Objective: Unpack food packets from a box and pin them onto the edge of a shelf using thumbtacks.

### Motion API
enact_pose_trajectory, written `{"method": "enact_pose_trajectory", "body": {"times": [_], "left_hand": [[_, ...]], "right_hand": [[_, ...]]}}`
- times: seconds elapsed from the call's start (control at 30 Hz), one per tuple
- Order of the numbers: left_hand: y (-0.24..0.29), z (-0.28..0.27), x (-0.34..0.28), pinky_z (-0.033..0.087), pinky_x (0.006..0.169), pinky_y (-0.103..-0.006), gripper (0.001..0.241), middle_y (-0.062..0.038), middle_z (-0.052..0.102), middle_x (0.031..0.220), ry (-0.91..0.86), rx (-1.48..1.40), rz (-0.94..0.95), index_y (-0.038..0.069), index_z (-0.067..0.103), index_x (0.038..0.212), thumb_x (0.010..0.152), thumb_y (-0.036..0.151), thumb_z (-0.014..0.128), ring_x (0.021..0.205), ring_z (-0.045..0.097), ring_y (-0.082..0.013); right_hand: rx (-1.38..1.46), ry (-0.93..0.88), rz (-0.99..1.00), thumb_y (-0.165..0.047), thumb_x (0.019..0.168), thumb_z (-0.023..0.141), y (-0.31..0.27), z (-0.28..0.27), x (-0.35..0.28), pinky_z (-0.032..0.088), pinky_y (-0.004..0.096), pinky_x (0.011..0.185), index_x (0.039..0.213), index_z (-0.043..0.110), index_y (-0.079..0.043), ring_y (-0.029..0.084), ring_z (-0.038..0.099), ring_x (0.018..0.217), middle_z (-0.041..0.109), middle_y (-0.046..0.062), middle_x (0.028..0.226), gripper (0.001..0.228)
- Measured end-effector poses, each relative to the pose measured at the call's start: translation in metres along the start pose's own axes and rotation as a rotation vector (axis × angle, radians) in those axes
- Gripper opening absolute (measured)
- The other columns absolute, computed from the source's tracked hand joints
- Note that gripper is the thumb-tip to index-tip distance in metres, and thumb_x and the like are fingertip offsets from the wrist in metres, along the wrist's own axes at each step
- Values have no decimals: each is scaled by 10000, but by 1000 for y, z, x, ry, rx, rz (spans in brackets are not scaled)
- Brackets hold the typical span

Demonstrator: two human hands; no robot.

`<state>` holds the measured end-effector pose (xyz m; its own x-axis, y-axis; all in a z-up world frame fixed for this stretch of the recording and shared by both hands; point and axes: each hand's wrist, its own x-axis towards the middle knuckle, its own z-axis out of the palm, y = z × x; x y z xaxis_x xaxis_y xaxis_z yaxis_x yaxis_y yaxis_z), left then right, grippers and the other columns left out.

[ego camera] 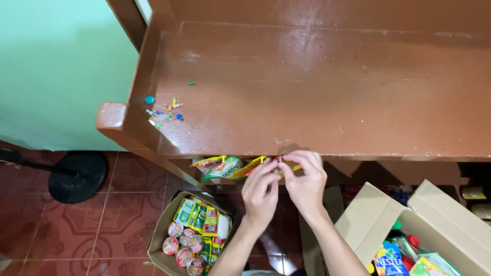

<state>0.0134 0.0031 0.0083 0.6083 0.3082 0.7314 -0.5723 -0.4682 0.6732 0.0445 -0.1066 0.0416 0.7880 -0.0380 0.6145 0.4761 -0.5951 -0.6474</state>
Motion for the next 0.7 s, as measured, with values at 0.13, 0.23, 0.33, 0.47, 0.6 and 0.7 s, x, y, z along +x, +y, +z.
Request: {"method": "enact_pose_trajectory", "body": {"times": [0.13, 0.23, 0.33, 0.47, 0.6, 0.7], "left_hand": [[16, -39, 3, 588, 941, -411, 194, -128, 751, 1060, 18, 73, 47, 18, 682, 908, 782, -105, 763, 1036, 726, -333], [10, -69, 24, 574, 913, -389, 212, -97, 758, 1016, 62, 104, 33, 36, 686, 925, 786, -90, 785, 970, 722, -288], [-18, -92, 53, 577, 909, -368, 231, -99, 742, 1072, 100, 149, 6, 41, 675, 987, 826, -76, 792, 1015, 715, -286], [-61, -116, 97, 507, 1039, -431, 459, -202, 627, 1312, -3, 253, -56, -15, 564, 1284, 862, -50, 740, 1234, 606, -383], [-102, -120, 115, 388, 1148, -491, 713, -319, 482, 1476, -50, 297, -55, -59, 367, 1483, 847, -41, 689, 1393, 458, -475], [-123, -119, 122, 373, 1160, -487, 733, -332, 462, 1492, -51, 263, -155, -54, 305, 1522, 872, -53, 643, 1404, 442, -476]], "right_hand": [[-30, 23, -53, -12, 739, 850, -35, -6, 4, 540, 369, 834, 938, 746, -36, 265, 637, 966, 693, 97, 985, 226], [36, 19, -99, -18, 764, 841, -61, 8, 13, 540, 351, 808, 934, 746, -41, 251, 634, 946, 688, 84, 981, 195], [95, -28, -166, -10, 810, 828, -81, 39, 27, 549, 348, 825, 946, 753, -53, 237, 649, 950, 688, 77, 966, 162], [200, -108, -215, -24, 828, 801, -92, 102, 57, 554, 330, 792, 972, 774, -55, 234, 663, 905, 709, 84, 934, 150], [250, -368, -23, -60, 852, 755, -92, 161, 87, 562, 320, 697, 997, 794, -67, 221, 678, 777, 728, 87, 891, 151], [413, -563, 121, -55, 863, 693, -79, 198, 101, 570, 337, 747, 1148, 749, -97, 236, 699, 799, 731, 100, 887, 293]]}}
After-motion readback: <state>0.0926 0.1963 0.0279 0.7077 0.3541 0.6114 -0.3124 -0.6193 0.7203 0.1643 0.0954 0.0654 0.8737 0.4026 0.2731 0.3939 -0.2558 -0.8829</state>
